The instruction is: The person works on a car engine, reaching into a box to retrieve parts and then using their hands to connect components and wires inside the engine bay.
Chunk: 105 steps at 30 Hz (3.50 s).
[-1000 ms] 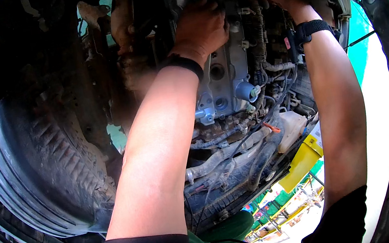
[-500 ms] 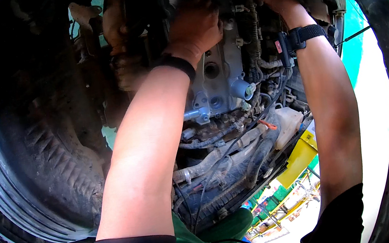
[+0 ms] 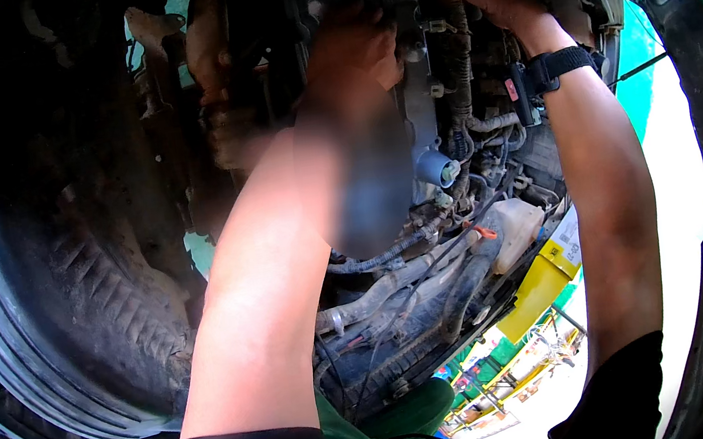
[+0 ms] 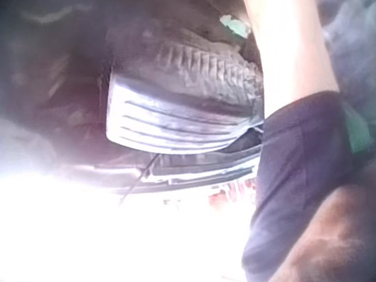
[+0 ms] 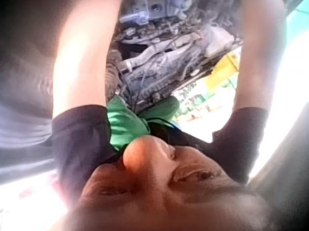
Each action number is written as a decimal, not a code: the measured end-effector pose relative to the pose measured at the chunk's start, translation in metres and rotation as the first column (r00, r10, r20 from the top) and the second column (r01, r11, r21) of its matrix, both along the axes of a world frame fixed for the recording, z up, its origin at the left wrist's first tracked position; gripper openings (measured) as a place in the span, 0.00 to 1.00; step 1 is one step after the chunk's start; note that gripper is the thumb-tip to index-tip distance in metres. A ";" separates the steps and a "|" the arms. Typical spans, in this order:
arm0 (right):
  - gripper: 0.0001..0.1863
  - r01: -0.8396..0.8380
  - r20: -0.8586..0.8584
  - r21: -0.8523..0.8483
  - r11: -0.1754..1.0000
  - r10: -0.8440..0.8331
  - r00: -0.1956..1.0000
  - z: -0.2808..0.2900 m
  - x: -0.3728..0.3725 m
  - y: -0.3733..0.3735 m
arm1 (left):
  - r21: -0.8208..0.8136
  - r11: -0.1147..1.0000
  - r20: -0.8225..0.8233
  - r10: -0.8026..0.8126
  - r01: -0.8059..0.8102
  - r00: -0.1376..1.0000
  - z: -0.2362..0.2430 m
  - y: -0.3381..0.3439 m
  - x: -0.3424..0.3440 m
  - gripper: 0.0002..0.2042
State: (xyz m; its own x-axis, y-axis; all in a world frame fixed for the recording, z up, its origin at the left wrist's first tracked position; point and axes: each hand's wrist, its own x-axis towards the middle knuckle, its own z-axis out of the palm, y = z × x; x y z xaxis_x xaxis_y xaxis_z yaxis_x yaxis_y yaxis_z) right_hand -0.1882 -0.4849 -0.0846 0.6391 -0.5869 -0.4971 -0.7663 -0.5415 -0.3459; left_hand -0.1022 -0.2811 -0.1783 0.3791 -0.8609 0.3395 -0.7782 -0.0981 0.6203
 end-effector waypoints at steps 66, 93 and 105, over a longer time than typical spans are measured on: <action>0.22 -0.478 -0.249 -0.322 0.817 0.414 0.876 -0.009 -0.020 -0.036 | -0.225 0.974 -0.273 -0.089 0.026 0.958 -0.013 -0.052 -0.003 0.23; 0.20 -0.257 -0.104 -0.417 0.872 0.235 0.967 -0.037 -0.021 -0.012 | -0.240 0.961 -0.809 -0.274 0.135 0.520 -0.023 -0.090 0.016 0.12; 0.21 0.320 0.093 0.080 0.944 -0.327 0.940 0.002 -0.012 -0.003 | -0.102 0.992 -0.490 -0.120 0.080 0.864 -0.068 -0.053 -0.014 0.10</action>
State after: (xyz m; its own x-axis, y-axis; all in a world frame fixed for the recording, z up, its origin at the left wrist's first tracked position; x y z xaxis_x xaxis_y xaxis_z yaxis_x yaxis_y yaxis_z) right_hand -0.2005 -0.4881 -0.0828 0.4700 -0.7403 -0.4808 -0.8545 -0.2450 -0.4581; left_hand -0.1161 -0.3340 -0.2467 0.4277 -0.8823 0.1963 -0.3712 0.0265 0.9282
